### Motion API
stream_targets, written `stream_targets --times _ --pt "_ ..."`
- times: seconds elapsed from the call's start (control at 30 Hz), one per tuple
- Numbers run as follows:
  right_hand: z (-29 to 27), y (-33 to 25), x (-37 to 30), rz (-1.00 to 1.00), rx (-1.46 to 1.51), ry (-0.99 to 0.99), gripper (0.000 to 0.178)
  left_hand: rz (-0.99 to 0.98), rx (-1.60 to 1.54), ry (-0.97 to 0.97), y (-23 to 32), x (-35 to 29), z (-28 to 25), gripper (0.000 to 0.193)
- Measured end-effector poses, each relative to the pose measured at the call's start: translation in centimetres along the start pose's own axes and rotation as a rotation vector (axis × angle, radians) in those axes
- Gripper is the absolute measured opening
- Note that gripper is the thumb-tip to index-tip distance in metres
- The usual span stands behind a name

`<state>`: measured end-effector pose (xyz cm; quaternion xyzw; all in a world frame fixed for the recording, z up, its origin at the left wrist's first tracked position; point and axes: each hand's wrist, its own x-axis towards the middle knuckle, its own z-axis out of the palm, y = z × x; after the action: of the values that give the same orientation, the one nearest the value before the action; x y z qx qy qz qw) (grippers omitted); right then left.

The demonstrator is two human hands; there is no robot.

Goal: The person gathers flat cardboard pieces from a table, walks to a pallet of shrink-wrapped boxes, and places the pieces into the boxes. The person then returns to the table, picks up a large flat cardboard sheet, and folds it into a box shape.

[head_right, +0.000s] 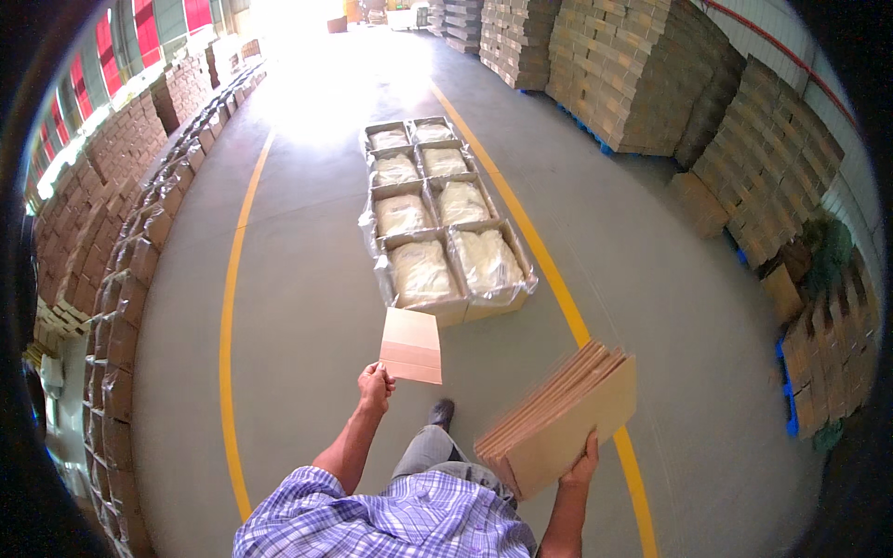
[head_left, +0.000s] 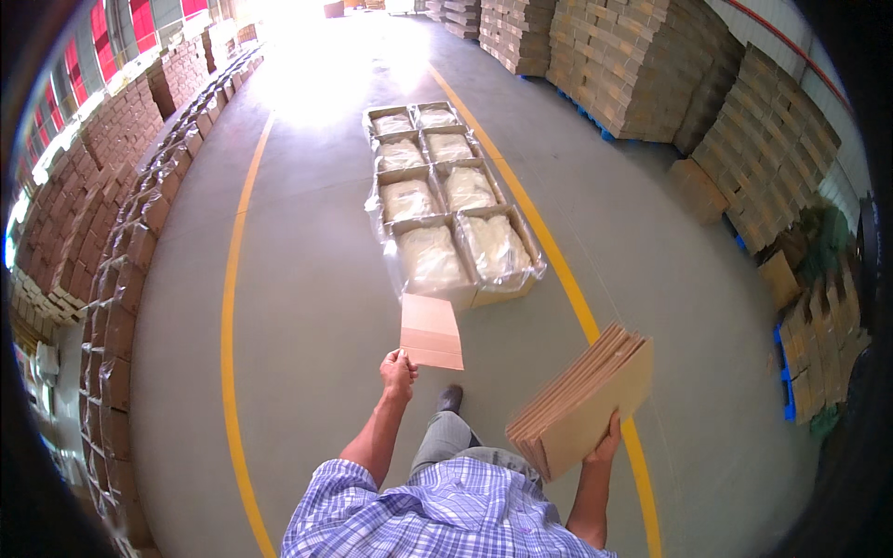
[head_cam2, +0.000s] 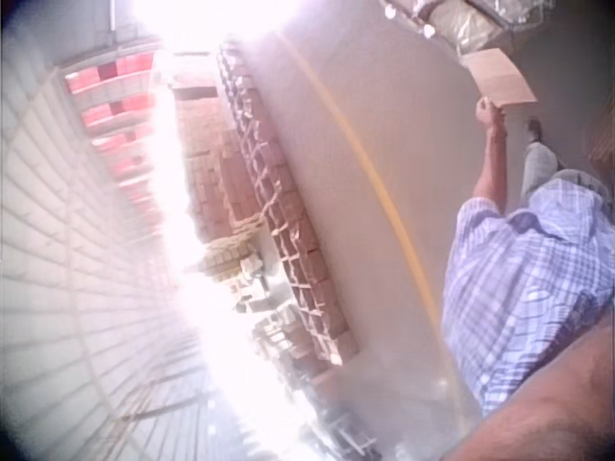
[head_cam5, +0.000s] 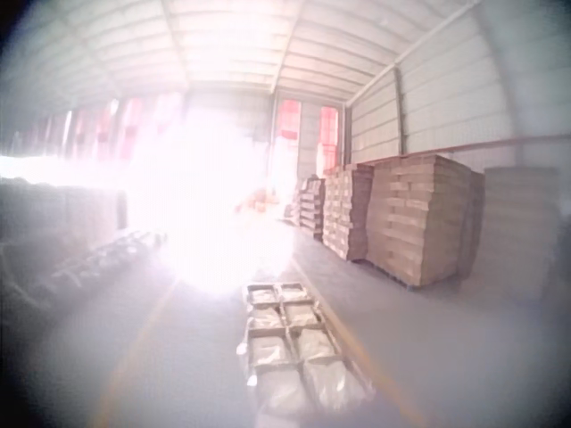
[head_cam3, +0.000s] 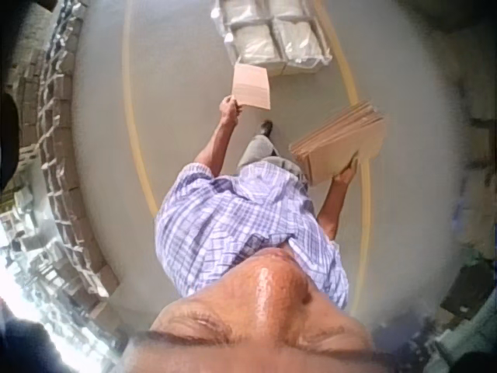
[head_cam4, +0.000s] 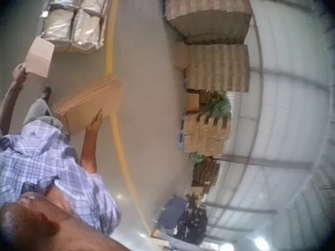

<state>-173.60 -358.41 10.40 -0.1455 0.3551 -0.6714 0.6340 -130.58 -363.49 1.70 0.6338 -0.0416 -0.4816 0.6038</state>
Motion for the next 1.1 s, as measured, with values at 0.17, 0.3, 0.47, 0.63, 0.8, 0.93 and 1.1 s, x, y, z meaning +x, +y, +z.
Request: stream_targets --times 0.17,0.3,0.47,0.63,0.8,0.93,1.1 --pt "4.6 -2.5 9.7 0.037 -0.041 0.154 0.053 -0.027 0.021 0.097 3.1 15.6 8.3 0.021" --pt "6.9 -4.0 14.7 0.092 -0.018 0.102 0.053 -0.039 0.293 0.356 3.5 22.7 11.1 0.033" --pt "8.2 -3.5 23.0 0.217 -0.006 0.062 0.053 -0.061 0.231 -0.050 5.0 19.8 17.2 0.024" --pt "9.3 -1.5 34.8 0.331 -0.047 -0.079 0.054 -0.259 0.109 -0.903 7.4 8.3 30.1 0.057" --pt "10.3 -5.6 46.3 0.495 0.013 -0.248 0.064 -0.224 -0.114 -0.984 8.5 4.5 43.1 0.055" --pt "8.9 -8.2 51.1 0.585 0.108 -0.326 0.068 -0.210 0.138 -0.992 8.7 4.7 47.2 0.053" --pt "6.4 -8.8 55.3 0.542 0.136 -0.312 0.069 -0.056 0.300 -0.826 8.6 3.9 50.6 0.042"
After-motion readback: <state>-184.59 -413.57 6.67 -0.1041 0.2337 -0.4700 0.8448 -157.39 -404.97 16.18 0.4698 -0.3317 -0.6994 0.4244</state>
